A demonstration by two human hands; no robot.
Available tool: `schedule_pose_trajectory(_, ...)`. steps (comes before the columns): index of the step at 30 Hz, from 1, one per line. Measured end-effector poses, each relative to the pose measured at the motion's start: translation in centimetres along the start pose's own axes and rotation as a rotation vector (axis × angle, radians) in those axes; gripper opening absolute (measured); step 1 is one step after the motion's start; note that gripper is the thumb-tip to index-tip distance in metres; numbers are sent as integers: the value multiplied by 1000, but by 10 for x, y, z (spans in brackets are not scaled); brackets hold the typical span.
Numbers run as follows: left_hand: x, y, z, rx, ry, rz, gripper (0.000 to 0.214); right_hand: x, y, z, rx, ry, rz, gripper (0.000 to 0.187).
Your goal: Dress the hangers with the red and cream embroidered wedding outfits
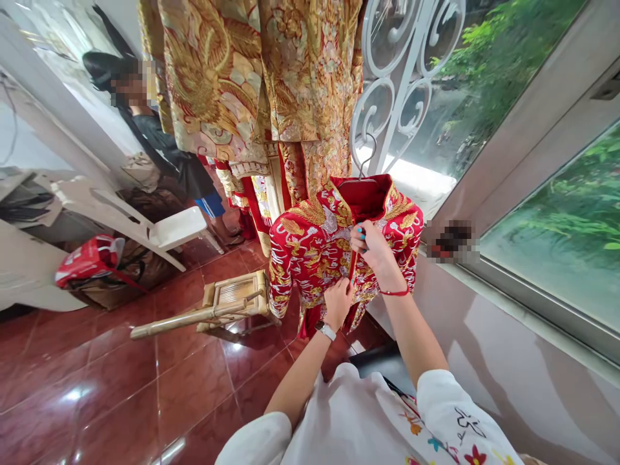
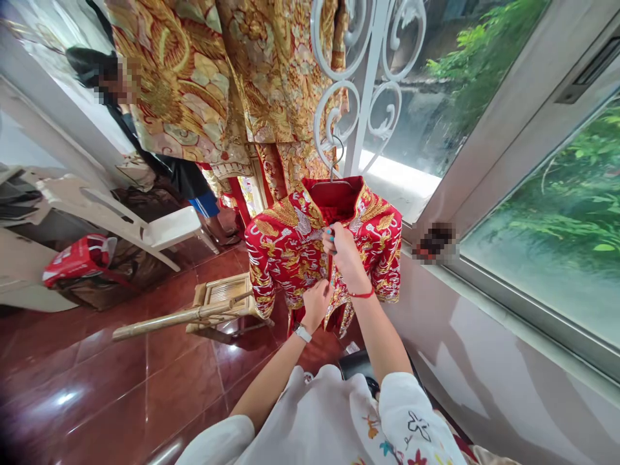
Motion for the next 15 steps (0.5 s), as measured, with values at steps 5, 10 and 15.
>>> schedule_pose_trajectory(5,-5,-4,-13,94,74,-67,27,-7,-2,-25,72,149,-2,33)
schedule_pose_trajectory(10,27,5,-12,24,341,-79,22,39,17,-48,339,486,183,34)
schedule_pose_trajectory(15,195,-12,-70,44,444,681,23,155,25,-112,808,726,739,38)
Point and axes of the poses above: each hand's wrist, its own y-axis away from the middle knuckle, its own x-axis out of the back of the hand, z = x × y, the point moved 10 cm from there along -y, towards the middle knuckle
